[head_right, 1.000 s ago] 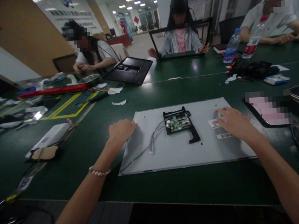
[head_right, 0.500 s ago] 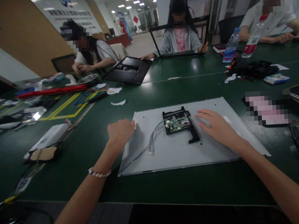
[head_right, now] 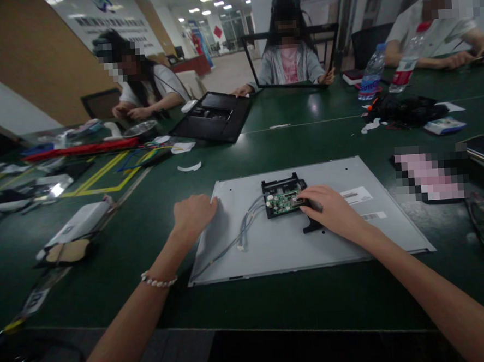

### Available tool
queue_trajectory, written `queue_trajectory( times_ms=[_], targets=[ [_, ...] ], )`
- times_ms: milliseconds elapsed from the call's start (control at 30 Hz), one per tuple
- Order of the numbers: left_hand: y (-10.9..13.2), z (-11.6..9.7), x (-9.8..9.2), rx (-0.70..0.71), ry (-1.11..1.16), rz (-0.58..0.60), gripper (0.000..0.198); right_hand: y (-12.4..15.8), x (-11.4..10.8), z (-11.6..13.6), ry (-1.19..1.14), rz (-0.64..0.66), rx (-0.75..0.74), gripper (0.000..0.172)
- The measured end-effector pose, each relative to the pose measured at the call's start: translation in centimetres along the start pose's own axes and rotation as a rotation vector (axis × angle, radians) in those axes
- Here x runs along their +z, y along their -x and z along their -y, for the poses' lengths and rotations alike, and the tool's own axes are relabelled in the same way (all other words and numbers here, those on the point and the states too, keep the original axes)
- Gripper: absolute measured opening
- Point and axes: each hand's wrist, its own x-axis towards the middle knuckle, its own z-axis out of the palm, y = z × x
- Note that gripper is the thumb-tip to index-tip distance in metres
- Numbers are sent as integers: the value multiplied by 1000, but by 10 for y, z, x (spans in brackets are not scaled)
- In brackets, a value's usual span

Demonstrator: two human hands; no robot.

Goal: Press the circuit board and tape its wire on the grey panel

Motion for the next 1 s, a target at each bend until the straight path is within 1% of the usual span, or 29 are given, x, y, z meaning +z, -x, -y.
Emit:
queue_trajectory(
  times_ms=[167, 533, 833, 900, 1000],
  targets=[
    [-1, 1, 0, 2, 15, 16, 52, 2, -2, 3, 37, -4, 27, 21],
    [-1, 2, -1, 7, 25, 36, 54, 6, -8, 7, 26, 24, 44, 23],
    [-2, 3, 2, 8, 42, 26, 54, 8, -4, 3, 74, 9, 16, 23],
    [-2, 3, 2, 13, 44, 3, 53, 8, -4, 3, 69, -6, 13, 25],
    [0, 4, 2, 16, 40, -35, 50, 9, -4, -1, 68, -42, 44, 34]
  ],
)
